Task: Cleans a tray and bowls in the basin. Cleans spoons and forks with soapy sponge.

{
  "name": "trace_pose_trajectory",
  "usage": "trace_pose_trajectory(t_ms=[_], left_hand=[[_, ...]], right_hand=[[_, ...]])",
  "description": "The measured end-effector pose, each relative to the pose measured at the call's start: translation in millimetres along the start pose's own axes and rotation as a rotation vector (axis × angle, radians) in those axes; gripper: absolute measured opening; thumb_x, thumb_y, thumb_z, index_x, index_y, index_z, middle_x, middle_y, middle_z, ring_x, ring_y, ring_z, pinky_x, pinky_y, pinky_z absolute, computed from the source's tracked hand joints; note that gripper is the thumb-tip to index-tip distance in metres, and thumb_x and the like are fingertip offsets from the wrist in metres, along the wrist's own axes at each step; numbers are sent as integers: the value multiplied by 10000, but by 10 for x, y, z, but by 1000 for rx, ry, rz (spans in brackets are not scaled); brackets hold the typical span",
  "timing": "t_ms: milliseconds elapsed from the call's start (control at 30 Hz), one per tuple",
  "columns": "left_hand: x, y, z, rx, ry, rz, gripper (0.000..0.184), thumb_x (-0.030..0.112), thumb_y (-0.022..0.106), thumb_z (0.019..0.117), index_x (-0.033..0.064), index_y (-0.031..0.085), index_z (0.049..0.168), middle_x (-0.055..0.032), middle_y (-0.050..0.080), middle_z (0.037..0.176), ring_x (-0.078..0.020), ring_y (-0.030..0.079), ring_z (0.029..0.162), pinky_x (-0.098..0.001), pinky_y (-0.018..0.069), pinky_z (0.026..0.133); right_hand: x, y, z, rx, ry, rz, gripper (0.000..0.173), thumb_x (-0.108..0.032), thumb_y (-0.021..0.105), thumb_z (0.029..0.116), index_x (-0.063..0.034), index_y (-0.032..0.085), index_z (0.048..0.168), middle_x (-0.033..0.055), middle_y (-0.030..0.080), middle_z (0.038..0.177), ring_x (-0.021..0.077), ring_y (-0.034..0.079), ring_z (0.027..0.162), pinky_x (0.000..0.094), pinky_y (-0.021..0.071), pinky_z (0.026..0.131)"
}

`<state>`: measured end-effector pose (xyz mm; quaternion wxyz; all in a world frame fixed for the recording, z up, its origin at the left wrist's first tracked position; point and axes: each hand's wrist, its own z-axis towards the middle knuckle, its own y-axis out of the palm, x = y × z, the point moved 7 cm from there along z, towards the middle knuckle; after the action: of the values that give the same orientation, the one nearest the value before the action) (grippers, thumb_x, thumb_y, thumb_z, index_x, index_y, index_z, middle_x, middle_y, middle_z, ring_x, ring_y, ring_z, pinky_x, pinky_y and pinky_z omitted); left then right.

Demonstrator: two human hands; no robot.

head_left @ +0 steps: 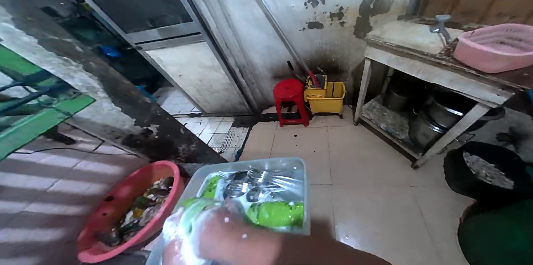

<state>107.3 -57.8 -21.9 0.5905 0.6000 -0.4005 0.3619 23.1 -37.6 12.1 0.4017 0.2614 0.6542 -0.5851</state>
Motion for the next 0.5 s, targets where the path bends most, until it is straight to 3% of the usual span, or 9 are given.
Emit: trace_pose_trajectory(t_ms=[67, 100, 167, 200, 233, 300, 333, 400, 500], left_hand=[[-54, -16, 17, 1, -38, 87, 298, 236, 277, 1109, 98, 532, 1177, 35, 704, 928, -42, 694, 862, -264, 604, 768], [-113, -16, 46, 60, -52, 93, 295, 235, 289, 1117, 71, 521, 1194, -7, 686, 926, -82, 687, 838, -302, 603, 747], [-212, -107, 129, 98, -26, 73, 390, 229, 313, 1110, -35, 467, 1352, -153, 653, 1122, -207, 674, 983, -420, 584, 859], [-197, -115, 131, 106, -10, 41, 411, 239, 307, 1113, -37, 453, 1379, -168, 653, 1172, -216, 674, 1031, -434, 581, 895], [-122, -56, 62, 108, -1, 0, 413, 254, 275, 1127, -4, 442, 1403, -133, 643, 1208, -182, 661, 1068, -405, 568, 921], [6, 41, -38, 143, 14, -126, 421, 302, 226, 1132, 52, 450, 1387, -92, 645, 1188, -159, 664, 1057, -387, 580, 898], [59, 64, -84, 187, 17, -147, 404, 297, 240, 1132, 60, 455, 1376, -90, 642, 1165, -156, 665, 1032, -383, 582, 875], [56, -18, -100, 168, 18, -102, 352, 243, 271, 1127, 45, 443, 1362, -87, 645, 1140, -137, 671, 1002, -355, 591, 852], [-22, 6, -120, 140, -34, -23, 330, 186, 303, 1108, 10, 425, 1360, -120, 643, 1137, -176, 678, 1006, -383, 594, 861]], right_hand=[[209, 138, -5, 10, -213, -285, 310, -124, 559, 1005, 37, 681, 1240, 203, 693, 1251, 368, 600, 1267, 615, 190, 1244], [300, 191, 12, -9, -276, -347, 297, -108, 566, 997, 34, 690, 1227, 199, 695, 1245, 377, 596, 1265, 631, 163, 1247], [325, 172, 22, -46, -218, -257, 302, -95, 572, 993, 56, 679, 1232, 220, 683, 1262, 378, 590, 1273, 589, 228, 1236], [258, 112, 32, -48, -114, -122, 320, -113, 573, 999, 63, 661, 1251, 231, 673, 1274, 364, 595, 1269, 548, 318, 1204], [137, 24, 34, -51, -4, 64, 348, -128, 576, 1006, 71, 628, 1286, 253, 649, 1298, 366, 592, 1268, 538, 394, 1142], [-46, -66, 31, 8, 119, 411, 385, -131, 580, 1022, 62, 587, 1354, 266, 607, 1356, 356, 566, 1294, 522, 417, 1114], [-76, -42, 43, 39, 116, 400, 406, -148, 617, 999, 54, 598, 1351, 264, 612, 1351, 360, 565, 1295, 524, 414, 1121], [-70, 26, -17, -10, 2, 52, 375, -200, 604, 999, 64, 649, 1261, 258, 661, 1270, 379, 595, 1260, 553, 360, 1159], [128, 259, -49, -39, -346, -476, 227, -81, 560, 998, 32, 732, 1093, 185, 741, 1072, 362, 669, 1133, 640, 200, 1234]])
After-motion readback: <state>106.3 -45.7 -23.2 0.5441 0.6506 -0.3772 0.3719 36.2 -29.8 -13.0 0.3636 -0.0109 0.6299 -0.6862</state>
